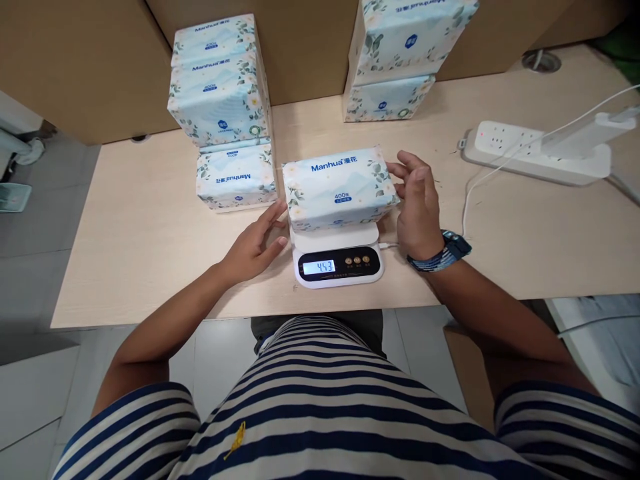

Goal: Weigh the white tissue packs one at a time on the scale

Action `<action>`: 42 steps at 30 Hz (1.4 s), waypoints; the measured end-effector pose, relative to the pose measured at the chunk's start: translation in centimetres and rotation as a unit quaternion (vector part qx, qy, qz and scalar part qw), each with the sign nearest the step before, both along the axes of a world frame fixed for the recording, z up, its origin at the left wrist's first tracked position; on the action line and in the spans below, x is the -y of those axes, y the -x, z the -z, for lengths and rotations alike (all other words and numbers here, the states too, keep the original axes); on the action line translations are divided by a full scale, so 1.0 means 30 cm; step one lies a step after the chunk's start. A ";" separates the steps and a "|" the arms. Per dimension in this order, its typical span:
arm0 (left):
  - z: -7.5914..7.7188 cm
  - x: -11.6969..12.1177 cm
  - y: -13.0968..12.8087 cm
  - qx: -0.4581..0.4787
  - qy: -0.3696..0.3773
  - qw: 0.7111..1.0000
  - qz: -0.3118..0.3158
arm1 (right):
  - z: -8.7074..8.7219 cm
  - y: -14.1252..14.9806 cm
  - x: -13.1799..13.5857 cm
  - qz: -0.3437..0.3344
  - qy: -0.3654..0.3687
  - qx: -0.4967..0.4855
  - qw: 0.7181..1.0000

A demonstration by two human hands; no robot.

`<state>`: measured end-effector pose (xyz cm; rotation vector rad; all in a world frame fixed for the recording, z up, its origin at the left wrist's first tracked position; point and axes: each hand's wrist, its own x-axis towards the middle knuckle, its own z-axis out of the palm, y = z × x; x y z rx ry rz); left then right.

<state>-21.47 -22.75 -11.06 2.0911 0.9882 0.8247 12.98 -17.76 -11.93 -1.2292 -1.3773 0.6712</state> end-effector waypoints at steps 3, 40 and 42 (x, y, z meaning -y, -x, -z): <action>-0.003 0.002 0.000 -0.010 0.004 1.000 -0.003 | 0.004 -0.002 -0.002 -0.006 -0.008 0.010 1.000; 0.005 0.003 -0.002 0.018 0.009 1.000 0.001 | -0.006 -0.007 0.011 -0.020 -0.014 0.014 1.000; 0.005 0.005 0.001 0.014 0.010 1.000 0.002 | -0.004 -0.003 0.011 -0.020 -0.015 0.007 1.000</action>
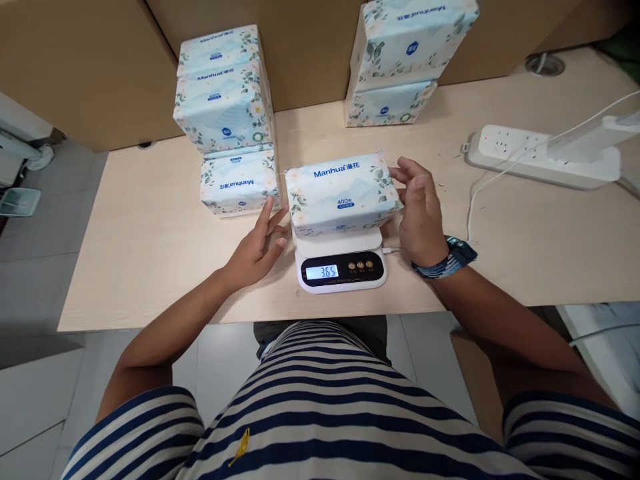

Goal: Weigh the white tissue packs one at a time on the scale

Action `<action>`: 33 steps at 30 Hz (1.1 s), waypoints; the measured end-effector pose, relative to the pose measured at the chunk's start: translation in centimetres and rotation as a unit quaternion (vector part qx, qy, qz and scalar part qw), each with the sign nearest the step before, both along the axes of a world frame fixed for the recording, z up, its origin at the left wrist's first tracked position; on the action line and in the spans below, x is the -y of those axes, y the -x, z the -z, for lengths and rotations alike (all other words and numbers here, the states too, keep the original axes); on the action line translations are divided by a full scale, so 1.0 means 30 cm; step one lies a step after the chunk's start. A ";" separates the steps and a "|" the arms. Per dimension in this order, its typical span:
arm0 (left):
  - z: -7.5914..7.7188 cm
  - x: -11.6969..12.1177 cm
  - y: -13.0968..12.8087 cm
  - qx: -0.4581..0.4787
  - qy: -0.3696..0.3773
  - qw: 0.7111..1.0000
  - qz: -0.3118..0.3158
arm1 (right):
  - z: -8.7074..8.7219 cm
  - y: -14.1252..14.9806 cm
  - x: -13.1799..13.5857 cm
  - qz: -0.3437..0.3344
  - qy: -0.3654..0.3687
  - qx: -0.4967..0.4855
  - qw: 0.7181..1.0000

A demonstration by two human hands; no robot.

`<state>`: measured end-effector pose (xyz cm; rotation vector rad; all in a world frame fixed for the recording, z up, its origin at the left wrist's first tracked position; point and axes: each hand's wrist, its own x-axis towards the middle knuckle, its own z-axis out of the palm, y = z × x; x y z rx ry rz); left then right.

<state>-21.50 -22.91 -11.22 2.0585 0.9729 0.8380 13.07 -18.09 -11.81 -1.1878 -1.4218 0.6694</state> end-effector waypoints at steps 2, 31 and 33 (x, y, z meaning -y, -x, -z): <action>0.000 0.001 0.002 -0.001 0.003 1.000 -0.002 | 0.001 0.003 -0.001 0.001 0.000 -0.007 1.000; -0.014 0.001 0.004 -0.039 -0.051 0.998 -0.011 | 0.013 -0.019 -0.030 -0.024 0.139 -0.054 0.989; -0.014 0.000 0.004 -0.039 -0.054 0.998 -0.011 | 0.015 -0.025 -0.032 -0.030 0.143 -0.060 0.987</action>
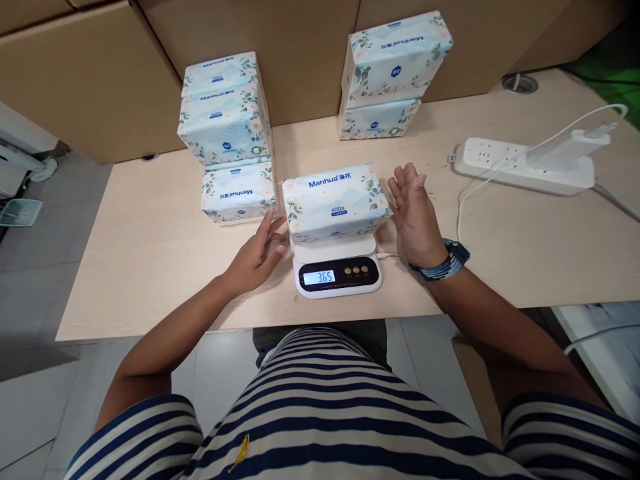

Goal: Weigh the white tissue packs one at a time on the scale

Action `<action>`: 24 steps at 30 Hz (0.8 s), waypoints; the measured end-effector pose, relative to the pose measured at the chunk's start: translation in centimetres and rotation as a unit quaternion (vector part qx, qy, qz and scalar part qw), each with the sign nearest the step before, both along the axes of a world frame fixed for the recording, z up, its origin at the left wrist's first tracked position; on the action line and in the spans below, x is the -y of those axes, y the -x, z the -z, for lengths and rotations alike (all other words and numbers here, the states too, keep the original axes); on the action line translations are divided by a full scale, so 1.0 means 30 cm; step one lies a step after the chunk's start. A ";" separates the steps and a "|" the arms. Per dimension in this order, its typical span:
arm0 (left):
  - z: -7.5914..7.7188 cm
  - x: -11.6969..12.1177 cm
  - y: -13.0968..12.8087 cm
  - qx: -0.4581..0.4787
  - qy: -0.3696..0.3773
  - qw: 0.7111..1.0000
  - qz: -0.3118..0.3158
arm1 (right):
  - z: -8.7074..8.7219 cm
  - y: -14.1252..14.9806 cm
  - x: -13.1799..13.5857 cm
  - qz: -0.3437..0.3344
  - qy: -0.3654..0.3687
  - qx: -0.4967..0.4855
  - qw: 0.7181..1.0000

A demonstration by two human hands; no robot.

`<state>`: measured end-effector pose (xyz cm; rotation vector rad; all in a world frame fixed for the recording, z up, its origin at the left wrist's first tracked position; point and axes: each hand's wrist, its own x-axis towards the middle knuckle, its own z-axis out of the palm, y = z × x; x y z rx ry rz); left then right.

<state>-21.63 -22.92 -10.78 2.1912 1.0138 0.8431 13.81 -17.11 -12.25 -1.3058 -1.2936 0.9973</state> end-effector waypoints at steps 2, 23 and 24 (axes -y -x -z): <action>-0.001 0.000 0.000 -0.004 0.006 1.000 -0.001 | -0.001 -0.003 -0.001 -0.003 0.003 -0.006 1.000; 0.001 0.001 0.001 -0.005 0.027 1.000 0.003 | -0.021 0.015 0.016 -0.018 0.006 -0.003 1.000; 0.003 0.000 0.002 -0.003 0.027 1.000 0.004 | -0.023 0.016 0.016 -0.018 0.007 -0.002 1.000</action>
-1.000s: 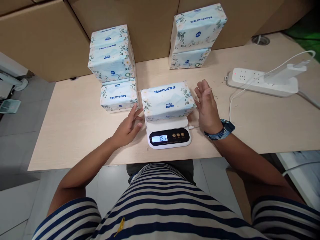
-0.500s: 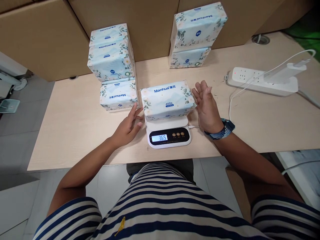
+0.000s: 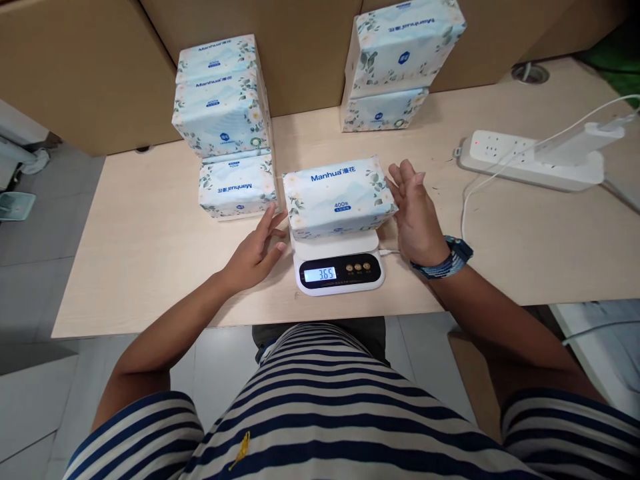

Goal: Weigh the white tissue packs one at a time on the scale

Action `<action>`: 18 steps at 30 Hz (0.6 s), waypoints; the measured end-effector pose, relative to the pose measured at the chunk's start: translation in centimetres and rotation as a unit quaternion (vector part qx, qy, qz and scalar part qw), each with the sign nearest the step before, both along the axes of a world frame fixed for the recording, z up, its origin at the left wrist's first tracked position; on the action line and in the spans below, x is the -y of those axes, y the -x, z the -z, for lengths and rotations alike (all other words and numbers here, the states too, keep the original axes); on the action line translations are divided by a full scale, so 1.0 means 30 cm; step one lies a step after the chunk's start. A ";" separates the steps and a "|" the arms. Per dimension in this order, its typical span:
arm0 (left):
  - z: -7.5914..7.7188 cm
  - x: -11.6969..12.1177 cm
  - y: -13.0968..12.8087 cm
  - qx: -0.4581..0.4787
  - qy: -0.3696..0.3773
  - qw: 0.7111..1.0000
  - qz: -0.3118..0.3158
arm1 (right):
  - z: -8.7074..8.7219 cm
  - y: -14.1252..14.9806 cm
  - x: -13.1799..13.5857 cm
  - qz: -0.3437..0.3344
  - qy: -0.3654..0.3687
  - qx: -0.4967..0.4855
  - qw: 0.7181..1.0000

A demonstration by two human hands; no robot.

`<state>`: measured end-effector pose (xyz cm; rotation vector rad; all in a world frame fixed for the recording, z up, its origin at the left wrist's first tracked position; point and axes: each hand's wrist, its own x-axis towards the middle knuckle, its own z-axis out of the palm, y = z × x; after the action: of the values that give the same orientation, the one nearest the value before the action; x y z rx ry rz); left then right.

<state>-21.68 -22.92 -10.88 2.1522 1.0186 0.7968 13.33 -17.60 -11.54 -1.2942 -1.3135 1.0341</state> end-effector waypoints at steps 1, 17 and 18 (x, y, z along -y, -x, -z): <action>0.002 -0.001 0.001 0.002 -0.001 1.000 0.002 | -0.002 0.001 0.001 0.001 0.000 0.001 1.000; 0.006 0.003 -0.012 0.032 -0.012 0.999 -0.023 | -0.003 -0.004 0.002 -0.005 -0.008 0.014 1.000; 0.005 0.003 -0.012 0.036 -0.021 0.999 -0.030 | -0.002 -0.006 0.001 -0.009 -0.011 0.021 1.000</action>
<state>-21.32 -23.01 -11.04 2.1195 1.0432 0.9255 13.52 -17.64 -11.49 -1.2961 -1.3654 1.0075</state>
